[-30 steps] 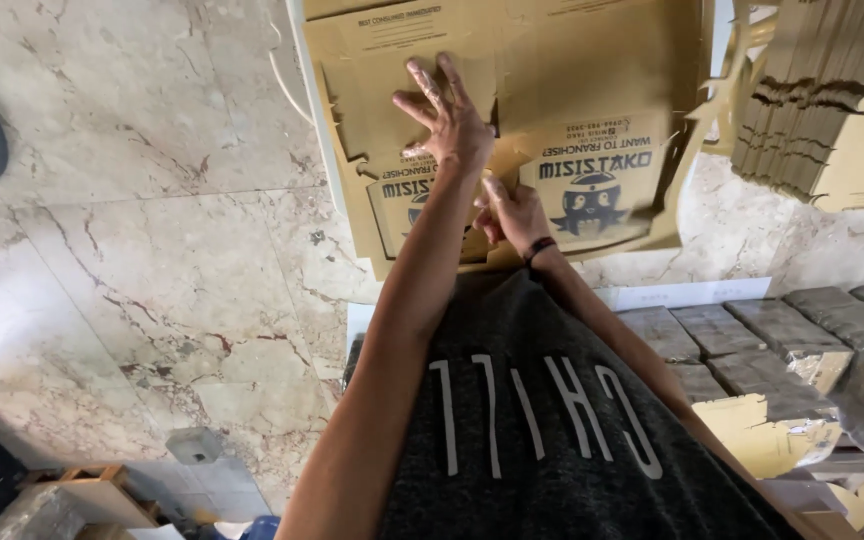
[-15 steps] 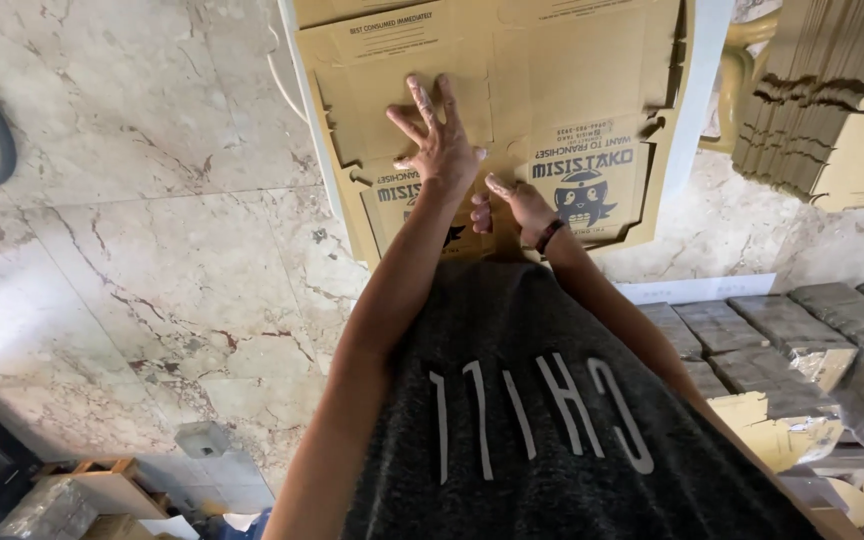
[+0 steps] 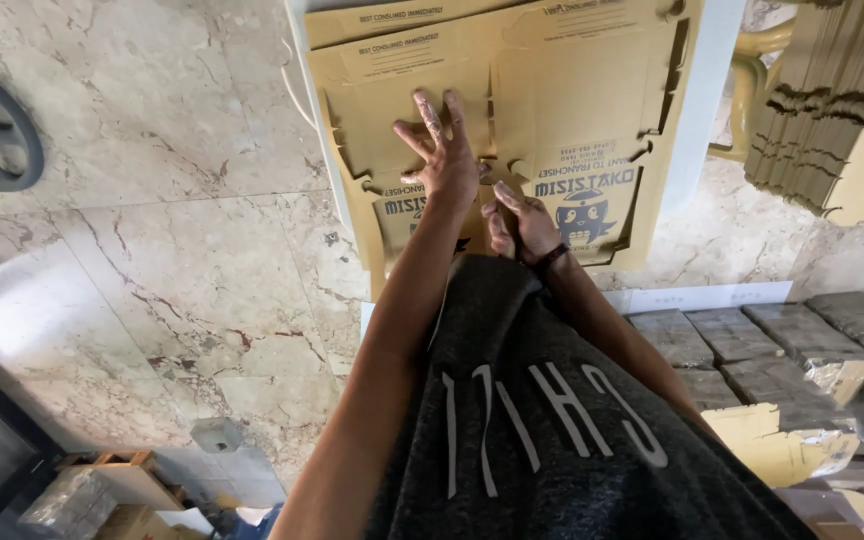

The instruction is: Manually separating pre-cut cardboard shapes from their waste frames and stacking the finished pieces on a work table.

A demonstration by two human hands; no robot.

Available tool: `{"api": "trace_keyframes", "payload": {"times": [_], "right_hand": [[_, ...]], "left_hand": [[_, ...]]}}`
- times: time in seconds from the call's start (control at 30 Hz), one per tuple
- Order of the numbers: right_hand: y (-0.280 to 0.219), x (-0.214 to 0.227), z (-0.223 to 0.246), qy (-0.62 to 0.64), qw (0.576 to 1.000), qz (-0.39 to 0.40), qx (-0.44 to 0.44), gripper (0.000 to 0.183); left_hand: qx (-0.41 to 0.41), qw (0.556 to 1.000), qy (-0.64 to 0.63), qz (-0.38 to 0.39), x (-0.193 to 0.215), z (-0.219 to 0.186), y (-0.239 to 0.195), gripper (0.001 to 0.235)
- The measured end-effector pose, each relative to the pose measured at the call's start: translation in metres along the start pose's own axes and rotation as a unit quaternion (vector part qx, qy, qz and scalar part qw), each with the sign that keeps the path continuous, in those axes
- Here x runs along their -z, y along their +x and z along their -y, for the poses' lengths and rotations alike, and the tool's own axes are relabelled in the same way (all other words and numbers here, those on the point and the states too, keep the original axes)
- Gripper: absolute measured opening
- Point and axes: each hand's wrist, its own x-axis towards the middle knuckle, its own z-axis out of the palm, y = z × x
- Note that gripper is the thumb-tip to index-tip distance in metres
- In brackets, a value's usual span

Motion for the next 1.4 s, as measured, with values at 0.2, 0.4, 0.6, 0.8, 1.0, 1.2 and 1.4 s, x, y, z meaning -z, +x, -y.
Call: {"api": "trace_keyframes", "payload": {"times": [0.2,0.4,0.6,0.8,1.0,1.2,1.4], "right_hand": [[-0.040,0.000,0.011,-0.239,0.968,0.044,0.070,0.049],[-0.033,-0.009,0.015,-0.176,0.980,0.051,0.075,0.047],[0.011,0.022,-0.018,-0.216,0.975,0.047,0.029,0.053],[0.022,0.042,-0.005,-0.399,0.908,-0.069,-0.103,0.064],[0.006,0.073,0.036,-0.548,0.827,0.006,-0.127,0.056],[0.002,0.021,0.098,-0.652,0.754,-0.020,0.074,0.056],[0.007,0.029,0.090,-0.709,0.695,-0.065,0.102,0.069]], "left_hand": [[0.006,1.000,0.009,-0.006,0.015,-0.005,-0.022,0.118],[0.009,0.999,0.033,-0.004,0.012,-0.003,-0.005,0.122],[-0.063,0.991,0.094,0.065,0.053,0.004,-0.033,0.092],[-0.080,0.959,-0.255,0.091,-0.031,0.070,-0.021,0.061],[0.086,0.852,-0.485,0.178,0.006,0.009,-0.088,0.074],[0.119,0.747,-0.625,0.192,-0.075,0.017,-0.053,0.079],[0.204,0.777,-0.582,0.129,-0.034,-0.049,-0.083,0.068]]}}
